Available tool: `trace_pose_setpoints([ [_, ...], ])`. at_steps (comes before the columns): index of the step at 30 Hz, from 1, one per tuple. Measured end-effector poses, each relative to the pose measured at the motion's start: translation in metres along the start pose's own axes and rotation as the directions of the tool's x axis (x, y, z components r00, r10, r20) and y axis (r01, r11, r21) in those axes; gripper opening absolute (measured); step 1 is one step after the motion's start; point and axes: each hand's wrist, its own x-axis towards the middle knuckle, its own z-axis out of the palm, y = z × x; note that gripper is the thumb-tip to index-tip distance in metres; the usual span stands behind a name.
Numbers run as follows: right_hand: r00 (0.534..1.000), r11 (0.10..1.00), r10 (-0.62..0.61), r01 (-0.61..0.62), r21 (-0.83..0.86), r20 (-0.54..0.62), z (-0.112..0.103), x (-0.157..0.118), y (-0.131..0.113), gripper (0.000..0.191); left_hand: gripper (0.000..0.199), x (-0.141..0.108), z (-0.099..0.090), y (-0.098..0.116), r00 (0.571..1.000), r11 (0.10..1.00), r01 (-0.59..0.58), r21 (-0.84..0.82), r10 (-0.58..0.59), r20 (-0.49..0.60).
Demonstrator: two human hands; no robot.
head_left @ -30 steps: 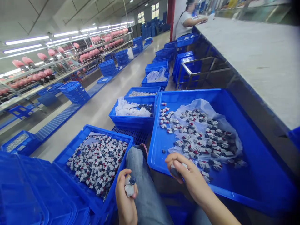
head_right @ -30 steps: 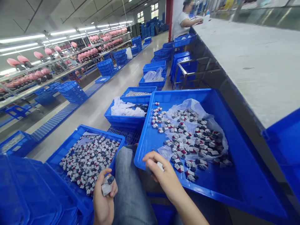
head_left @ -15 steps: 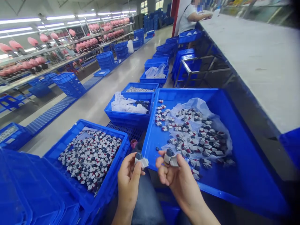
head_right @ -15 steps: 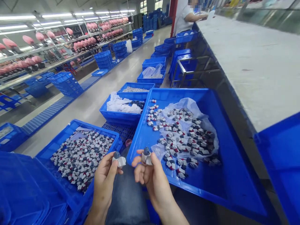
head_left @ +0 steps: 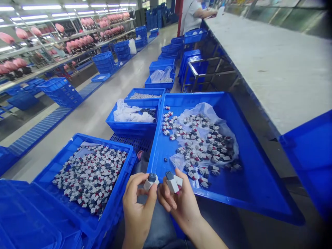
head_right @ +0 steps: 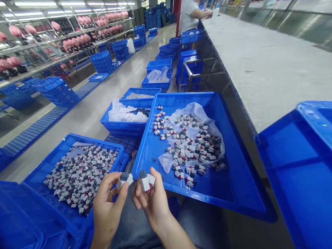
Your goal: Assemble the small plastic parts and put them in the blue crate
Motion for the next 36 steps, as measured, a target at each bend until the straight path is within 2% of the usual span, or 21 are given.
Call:
trace_pose_setpoints([
  [2, 0.995, 0.977, -0.070, 0.053, -0.207, -0.076, -0.001, 0.004, 0.003, 0.060, 0.025, -0.001, 0.002, -0.002, 0.987, 0.977, 0.159, -0.141, -0.159, 0.011],
  [3, 0.986, 0.925, -0.139, 0.097, -0.368, -0.089, -0.001, 0.007, 0.004, 0.057, 0.027, -0.001, 0.003, -0.005, 0.967, 0.935, 0.254, -0.248, -0.252, 0.039],
  [4, 0.976, 0.827, -0.208, 0.140, -0.544, -0.065, -0.001, 0.009, 0.006, 0.052, 0.030, -0.001, 0.003, -0.008, 0.936, 0.865, 0.348, -0.362, -0.342, 0.083],
  [6, 0.964, 0.535, -0.262, 0.191, -0.823, 0.054, 0.000, 0.010, 0.008, 0.036, 0.035, 0.000, 0.006, -0.015, 0.856, 0.668, 0.493, -0.557, -0.489, 0.169],
  [8, 0.969, 0.283, -0.203, 0.196, -0.939, 0.142, 0.002, 0.008, 0.011, 0.019, 0.035, 0.003, 0.009, -0.024, 0.770, 0.497, 0.563, -0.660, -0.605, 0.202],
  [9, 0.971, 0.219, -0.169, 0.205, -0.954, 0.170, 0.004, 0.005, 0.012, 0.023, 0.031, 0.005, 0.010, -0.028, 0.722, 0.436, 0.581, -0.687, -0.666, 0.188],
  [10, 0.969, 0.193, -0.138, 0.228, -0.954, 0.204, 0.005, 0.002, 0.013, 0.033, 0.027, 0.009, 0.012, -0.032, 0.665, 0.381, 0.599, -0.704, -0.726, 0.173],
  [12, 0.947, 0.211, -0.073, 0.320, -0.924, 0.312, 0.005, -0.002, 0.011, 0.050, 0.017, 0.020, 0.010, -0.041, 0.554, 0.250, 0.640, -0.727, -0.805, 0.211],
  [13, 0.931, 0.228, -0.047, 0.364, -0.903, 0.363, 0.003, -0.003, 0.008, 0.056, 0.015, 0.028, 0.006, -0.045, 0.524, 0.183, 0.644, -0.742, -0.813, 0.254],
  [14, 0.920, 0.235, -0.041, 0.388, -0.891, 0.390, -0.001, -0.002, 0.001, 0.059, 0.013, 0.037, -0.001, -0.051, 0.529, 0.147, 0.625, -0.766, -0.801, 0.278],
  [15, 0.923, 0.217, -0.063, 0.385, -0.897, 0.380, -0.008, 0.001, -0.008, 0.057, 0.013, 0.046, -0.011, -0.057, 0.557, 0.133, 0.589, -0.797, -0.781, 0.282],
  [16, 0.937, 0.166, -0.113, 0.346, -0.923, 0.331, -0.018, 0.004, -0.019, 0.053, 0.013, 0.057, -0.024, -0.064, 0.616, 0.169, 0.515, -0.840, -0.755, 0.226],
  [17, 0.955, 0.079, -0.170, 0.258, -0.963, 0.242, -0.032, 0.009, -0.032, 0.049, 0.013, 0.067, -0.039, -0.072, 0.659, 0.264, 0.413, -0.871, -0.747, 0.086],
  [18, 0.961, -0.024, -0.244, 0.128, -0.992, 0.130, -0.049, 0.015, -0.046, 0.045, 0.015, 0.076, -0.056, -0.081, 0.651, 0.333, 0.343, -0.878, -0.758, -0.033],
  [20, 0.954, -0.340, -0.265, -0.230, -0.912, -0.141, -0.087, 0.027, -0.070, 0.047, 0.024, 0.089, -0.087, -0.099, 0.602, 0.440, 0.270, -0.857, -0.772, -0.206],
  [22, 0.923, -0.425, -0.235, -0.379, -0.822, -0.304, -0.125, 0.036, -0.083, 0.048, 0.034, 0.092, -0.110, -0.116, 0.525, 0.511, 0.343, -0.788, -0.800, -0.291],
  [24, 0.905, -0.487, -0.176, -0.422, -0.765, -0.387, -0.151, 0.043, -0.085, 0.052, 0.042, 0.085, -0.118, -0.130, 0.470, 0.523, 0.430, -0.736, -0.826, -0.312],
  [27, 0.896, -0.562, -0.108, -0.413, -0.717, -0.431, -0.167, 0.049, -0.073, 0.053, 0.036, 0.063, -0.100, -0.142, 0.450, 0.477, 0.477, -0.738, -0.854, -0.262],
  [31, 0.896, -0.595, -0.058, -0.385, -0.705, -0.441, -0.164, 0.056, -0.064, 0.038, 0.022, 0.035, -0.038, -0.138, 0.435, 0.361, 0.562, -0.744, -0.894, -0.106],
  [33, 0.899, -0.580, -0.040, -0.377, -0.722, -0.437, -0.164, 0.057, -0.064, 0.029, 0.018, 0.025, -0.003, -0.127, 0.461, 0.338, 0.590, -0.733, -0.886, -0.038],
  [36, 0.916, -0.507, -0.035, -0.360, -0.783, -0.399, -0.167, 0.056, -0.067, 0.020, 0.019, 0.013, 0.041, -0.103, 0.535, 0.342, 0.624, -0.703, -0.843, 0.065],
])
